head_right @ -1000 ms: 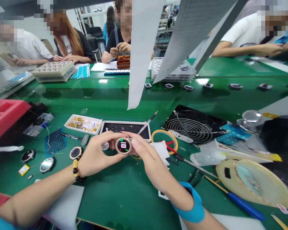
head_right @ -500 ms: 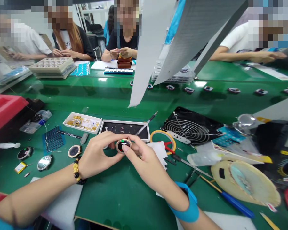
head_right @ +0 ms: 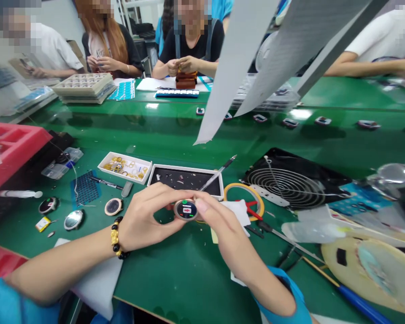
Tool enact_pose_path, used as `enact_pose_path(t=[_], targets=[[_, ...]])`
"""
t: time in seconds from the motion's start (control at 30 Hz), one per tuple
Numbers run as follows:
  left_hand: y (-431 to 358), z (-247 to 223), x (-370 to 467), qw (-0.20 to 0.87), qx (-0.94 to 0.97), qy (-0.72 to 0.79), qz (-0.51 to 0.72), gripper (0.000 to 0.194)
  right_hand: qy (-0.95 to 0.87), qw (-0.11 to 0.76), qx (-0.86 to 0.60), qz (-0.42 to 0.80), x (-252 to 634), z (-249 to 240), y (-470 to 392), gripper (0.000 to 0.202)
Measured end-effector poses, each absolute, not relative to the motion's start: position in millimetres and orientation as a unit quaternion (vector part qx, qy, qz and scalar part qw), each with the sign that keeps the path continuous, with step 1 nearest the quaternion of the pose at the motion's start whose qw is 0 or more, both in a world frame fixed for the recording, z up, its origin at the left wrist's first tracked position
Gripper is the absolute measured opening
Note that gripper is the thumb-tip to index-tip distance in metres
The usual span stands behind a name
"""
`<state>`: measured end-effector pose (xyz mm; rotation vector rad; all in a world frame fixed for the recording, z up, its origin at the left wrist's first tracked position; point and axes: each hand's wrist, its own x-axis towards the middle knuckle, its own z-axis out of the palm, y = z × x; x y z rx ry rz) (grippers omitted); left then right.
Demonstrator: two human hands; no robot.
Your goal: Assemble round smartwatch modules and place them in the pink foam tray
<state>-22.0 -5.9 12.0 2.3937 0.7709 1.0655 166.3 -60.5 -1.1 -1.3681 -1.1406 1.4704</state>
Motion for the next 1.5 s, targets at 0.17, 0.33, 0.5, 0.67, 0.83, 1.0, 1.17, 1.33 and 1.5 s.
enact_pose_path(t=[0.17,0.33,0.5,0.67,0.83,1.0,1.17,1.33,1.5], targets=[[-5.7,12.2,-19.5,0.178,0.85,0.233,0.438,0.031,-0.432,0.423,-0.539,0.586,173.9,-12.8,-63.8,0.073],[-5.3,12.1,-17.5,0.163,0.846,0.216,0.459,0.026,-0.444,0.429,-0.522,0.589,175.3,-14.0,-61.7,0.073],[-6.0,10.9,-17.8,0.17,0.848,0.206,0.457,0.03,-0.472,0.408,-0.509,0.594,177.7,-14.2,-61.5,0.071],[-6.5,10.4,-17.8,0.183,0.847,0.208,0.454,0.032,-0.47,0.408,-0.503,0.599,177.5,-15.9,-61.8,0.072],[-5.1,13.5,-19.9,0.211,0.845,0.234,0.431,0.035,-0.44,0.41,-0.526,0.601,170.6,-14.4,-60.8,0.076],[-2.7,14.2,-22.9,0.24,0.835,0.267,0.416,0.039,-0.427,0.42,-0.507,0.621,167.3,-8.8,-57.9,0.082],[-0.3,14.3,-23.9,0.265,0.823,0.29,0.41,0.042,-0.449,0.421,-0.48,0.625,166.7,-3.9,-57.1,0.076],[1.3,13.0,-23.1,0.283,0.817,0.311,0.394,0.043,-0.446,0.425,-0.479,0.625,166.0,-5.4,-56.0,0.077],[1.0,12.4,-23.1,0.283,0.817,0.317,0.389,0.043,-0.44,0.422,-0.493,0.621,164.5,-8.0,-54.3,0.083]])
